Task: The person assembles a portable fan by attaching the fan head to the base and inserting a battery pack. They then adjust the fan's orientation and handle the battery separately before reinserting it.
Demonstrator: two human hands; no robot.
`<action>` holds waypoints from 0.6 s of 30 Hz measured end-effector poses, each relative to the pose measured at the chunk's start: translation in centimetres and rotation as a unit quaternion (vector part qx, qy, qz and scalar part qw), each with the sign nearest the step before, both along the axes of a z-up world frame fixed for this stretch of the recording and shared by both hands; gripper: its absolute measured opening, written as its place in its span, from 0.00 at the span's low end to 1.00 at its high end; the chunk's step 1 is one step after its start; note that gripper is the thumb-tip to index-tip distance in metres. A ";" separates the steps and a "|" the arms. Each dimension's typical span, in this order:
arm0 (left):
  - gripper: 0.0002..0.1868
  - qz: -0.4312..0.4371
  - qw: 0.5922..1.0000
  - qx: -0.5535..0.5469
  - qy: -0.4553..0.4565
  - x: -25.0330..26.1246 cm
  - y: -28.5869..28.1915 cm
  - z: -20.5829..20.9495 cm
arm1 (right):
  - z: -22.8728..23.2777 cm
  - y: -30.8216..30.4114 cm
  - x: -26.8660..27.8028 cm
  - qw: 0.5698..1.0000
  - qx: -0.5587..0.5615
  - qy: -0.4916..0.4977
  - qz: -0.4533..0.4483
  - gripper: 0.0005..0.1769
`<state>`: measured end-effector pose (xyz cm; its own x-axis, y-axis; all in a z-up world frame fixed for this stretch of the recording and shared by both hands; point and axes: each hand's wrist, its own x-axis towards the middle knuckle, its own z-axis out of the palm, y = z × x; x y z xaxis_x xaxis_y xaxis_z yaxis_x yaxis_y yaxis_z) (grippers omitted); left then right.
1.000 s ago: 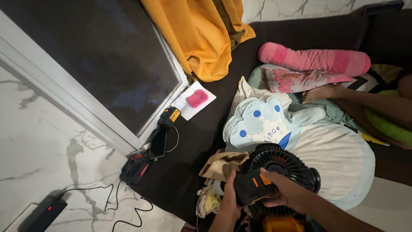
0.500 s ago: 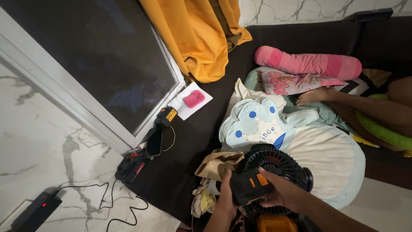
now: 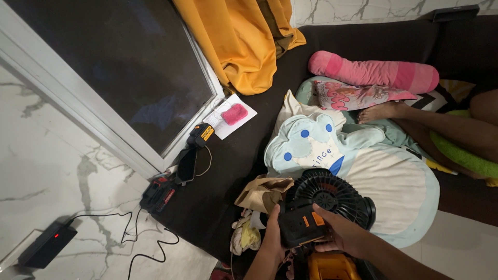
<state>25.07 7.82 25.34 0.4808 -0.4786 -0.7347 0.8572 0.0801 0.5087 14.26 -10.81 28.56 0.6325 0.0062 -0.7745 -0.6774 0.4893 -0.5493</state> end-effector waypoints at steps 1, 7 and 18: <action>0.46 0.000 1.000 0.008 -0.004 0.0 0.0 0.0 | -0.1 0.0 0.0 1.000 0.002 -0.002 0.000 0.41; 0.46 -0.001 1.000 -0.013 -0.014 -0.2 -0.2 -0.4 | -0.4 0.1 -0.2 1.000 0.008 -0.008 -0.025 0.37; 0.45 -0.016 0.996 -0.066 -0.066 -0.6 -0.3 0.4 | 1.9 0.0 -0.1 0.998 -0.064 -0.011 -0.004 0.40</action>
